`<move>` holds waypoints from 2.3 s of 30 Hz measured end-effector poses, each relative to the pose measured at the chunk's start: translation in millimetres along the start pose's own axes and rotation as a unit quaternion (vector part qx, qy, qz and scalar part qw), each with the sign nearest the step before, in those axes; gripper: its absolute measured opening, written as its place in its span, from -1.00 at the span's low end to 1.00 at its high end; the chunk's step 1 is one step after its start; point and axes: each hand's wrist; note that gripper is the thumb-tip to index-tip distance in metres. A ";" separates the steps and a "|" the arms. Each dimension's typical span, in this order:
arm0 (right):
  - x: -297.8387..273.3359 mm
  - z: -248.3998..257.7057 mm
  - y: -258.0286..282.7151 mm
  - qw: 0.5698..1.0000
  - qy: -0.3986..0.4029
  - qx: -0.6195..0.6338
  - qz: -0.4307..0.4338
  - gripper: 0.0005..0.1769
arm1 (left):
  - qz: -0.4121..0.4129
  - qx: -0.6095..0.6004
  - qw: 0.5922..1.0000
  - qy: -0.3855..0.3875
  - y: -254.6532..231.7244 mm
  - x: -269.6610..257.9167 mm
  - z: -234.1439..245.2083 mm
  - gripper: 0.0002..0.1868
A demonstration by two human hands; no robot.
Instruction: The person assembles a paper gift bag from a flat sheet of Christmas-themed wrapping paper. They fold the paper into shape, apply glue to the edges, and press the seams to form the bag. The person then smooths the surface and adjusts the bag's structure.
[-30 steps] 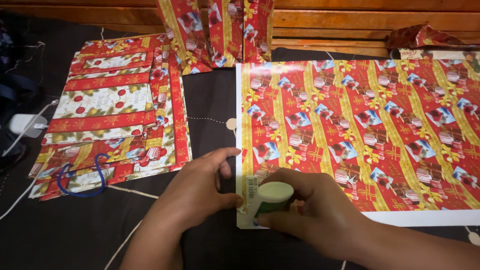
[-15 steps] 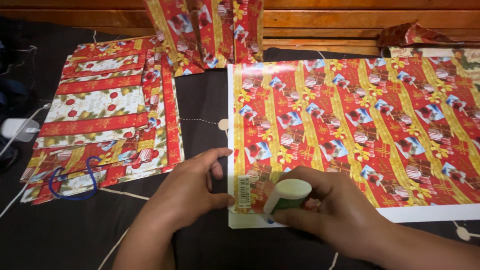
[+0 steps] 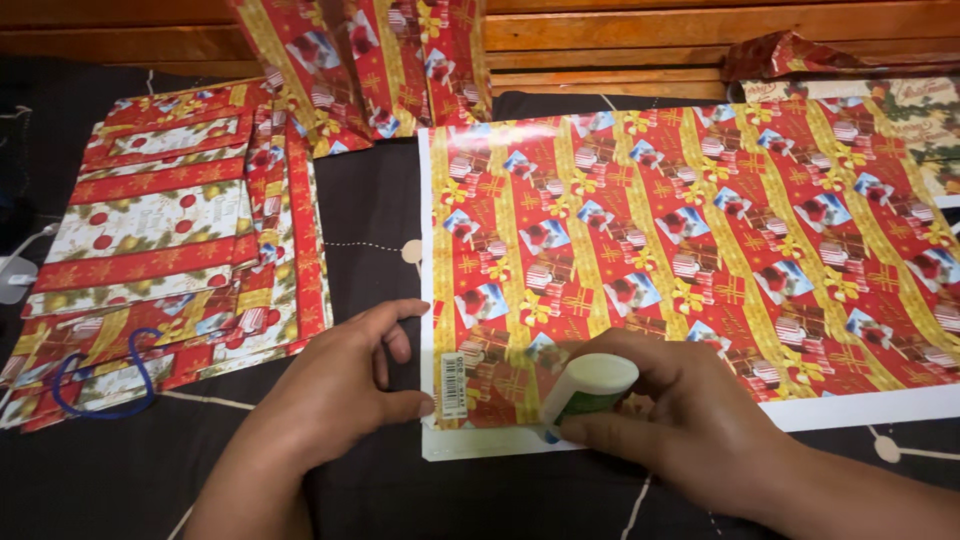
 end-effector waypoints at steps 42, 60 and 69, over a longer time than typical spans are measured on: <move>-36.5 77.3 -47.4 0.991 -0.068 0.072 0.086 -0.67 | 0.049 0.055 0.996 0.039 13.3 12.0 -9.6 0.02; -51.1 109.8 -63.8 0.989 -0.129 0.024 0.073 -0.68 | 0.101 0.146 0.982 0.063 -6.4 11.2 -10.2 0.04; -59.8 127.3 -80.0 0.981 -0.177 0.072 0.026 -0.60 | 0.086 0.125 0.987 0.053 22.0 19.9 -16.0 0.07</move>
Point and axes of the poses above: each hand's wrist, its own x-axis towards the middle knuckle, its own z-axis out of the back of the hand, y = z × x, and after that the axes turned 10 degrees about -y, right-handed
